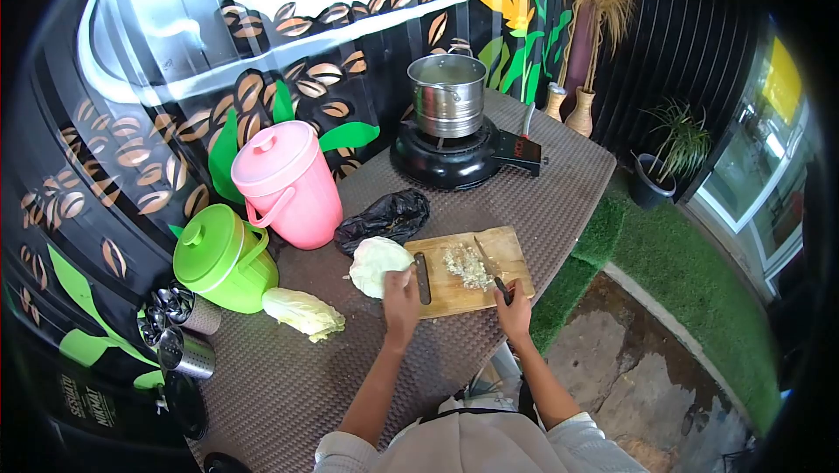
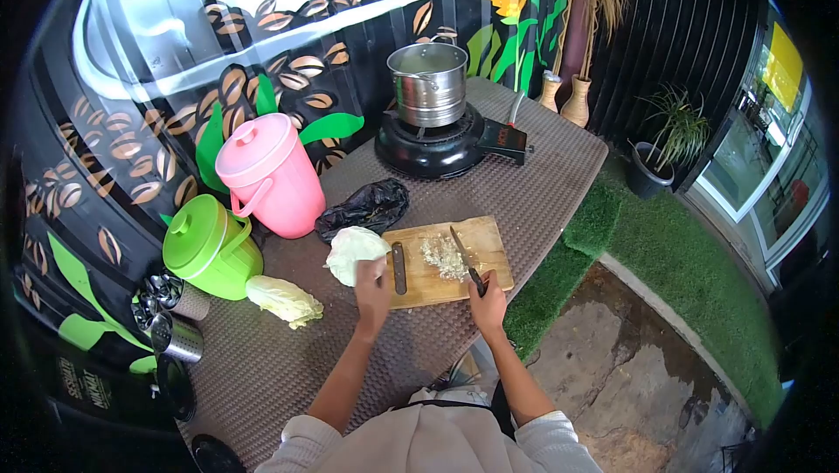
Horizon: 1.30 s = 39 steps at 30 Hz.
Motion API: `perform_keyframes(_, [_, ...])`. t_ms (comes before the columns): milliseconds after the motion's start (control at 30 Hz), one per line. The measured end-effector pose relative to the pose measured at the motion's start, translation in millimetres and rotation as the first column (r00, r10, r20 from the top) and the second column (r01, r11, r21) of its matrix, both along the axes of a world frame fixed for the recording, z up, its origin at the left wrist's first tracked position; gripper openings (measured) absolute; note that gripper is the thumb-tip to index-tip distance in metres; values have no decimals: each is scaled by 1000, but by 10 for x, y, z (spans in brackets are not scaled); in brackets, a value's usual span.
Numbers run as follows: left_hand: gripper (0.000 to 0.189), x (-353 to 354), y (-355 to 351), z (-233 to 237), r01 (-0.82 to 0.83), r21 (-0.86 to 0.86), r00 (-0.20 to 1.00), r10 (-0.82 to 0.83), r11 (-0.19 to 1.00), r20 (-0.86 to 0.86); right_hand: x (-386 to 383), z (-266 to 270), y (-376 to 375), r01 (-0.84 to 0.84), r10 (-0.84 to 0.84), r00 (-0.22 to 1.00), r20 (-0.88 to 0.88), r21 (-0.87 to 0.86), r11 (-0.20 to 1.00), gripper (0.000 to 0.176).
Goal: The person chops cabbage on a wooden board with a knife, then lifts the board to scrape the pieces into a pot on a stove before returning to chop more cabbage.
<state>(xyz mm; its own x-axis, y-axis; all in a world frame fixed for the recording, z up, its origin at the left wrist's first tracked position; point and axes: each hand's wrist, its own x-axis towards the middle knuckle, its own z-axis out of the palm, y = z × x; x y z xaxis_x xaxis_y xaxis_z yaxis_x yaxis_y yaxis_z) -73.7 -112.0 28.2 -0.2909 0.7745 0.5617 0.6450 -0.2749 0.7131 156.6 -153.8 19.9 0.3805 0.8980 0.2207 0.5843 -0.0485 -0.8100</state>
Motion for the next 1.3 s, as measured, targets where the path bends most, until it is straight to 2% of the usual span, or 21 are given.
perform_keyframes(67, [31,171,-56,-64,281,-198,946,-305,939,-106,82,-25,46,59,-59,998,11,-42,997,25])
perform_keyframes(100, [31,212,-73,-91,288,-197,944,-312,937,-104,134,-71,77,67,-66,998,13,-41,997,25])
perform_keyframes(167, [31,299,-86,-135,61,-262,931,-149,963,-332,251,-152,154,100,-138,958,253,158,982,26])
perform_keyframes(333, [33,408,-53,-422,-53,-189,916,-27,981,-399,454,-303,289,163,-196,918,345,121,979,28])
perform_keyframes(400, [37,431,-50,-417,-72,-247,956,-4,966,-295,529,-372,354,88,-62,982,176,-145,985,33])
perform_keyframes(533, [42,447,-102,-278,-68,-250,967,3,966,-253,609,-437,357,100,-81,973,217,-78,992,33])
perform_keyframes(600, [42,438,-103,-231,-73,-333,973,-5,940,-230,737,-457,419,99,-91,990,104,-70,993,33])
perform_keyframes(633, [42,438,-109,-212,-70,-335,973,-10,940,-232,803,-468,428,103,-95,990,102,-72,992,33])
perform_keyframes(700, [45,473,-103,-153,-65,-387,987,3,920,-158,957,-475,444,118,-124,990,-63,-88,989,33])
perform_keyframes(733, [45,487,-92,-111,-60,-387,988,0,920,-154,1027,-479,427,122,-127,990,-59,-87,989,33])
perform_keyframes(800, [55,485,-61,-51,8,-421,1000,-6,907,6,1127,-498,397,69,-111,961,-252,-170,983,31])
perform_keyframes(833, [55,487,-20,-122,9,-418,1000,-6,908,8,1146,-523,387,35,-106,932,-348,-206,978,31])
perform_keyframes(867, [58,494,36,-229,34,-394,999,-17,919,46,1132,-566,363,61,-86,967,-239,-110,992,26])
perform_keyframes(933, [62,531,67,-305,68,-366,996,-39,928,84,1137,-505,288,80,-95,973,-212,-76,994,27])
perform_keyframes(1000, [65,585,124,-346,116,-394,966,-13,912,256,1157,-410,215,105,-110,977,-185,-34,994,27])
perform_keyframes(1067, [64,557,258,-588,150,-451,967,-37,880,251,1154,-320,122,118,-132,983,-125,-117,986,27])
perform_keyframes(1133, [64,505,332,-537,177,-504,968,-57,845,245,1164,-279,74,125,-133,987,-93,-87,988,27])
perform_keyframes(1167, [60,470,363,-510,401,-499,852,-112,768,512,1174,-250,82,127,-130,990,-62,-58,990,28])
perform_keyframes(1200, [56,445,383,-399,605,-425,662,-130,674,738,1209,-268,129,121,-120,990,-69,13,993,30])
perform_keyframes(1233, [56,423,397,-282,605,-416,661,-136,679,738,1225,-182,190,120,-118,991,-68,24,993,30])
perform_keyframes(1300, [46,376,469,-71,758,-252,425,-161,602,891,1250,52,290,85,-74,986,-147,72,994,29])
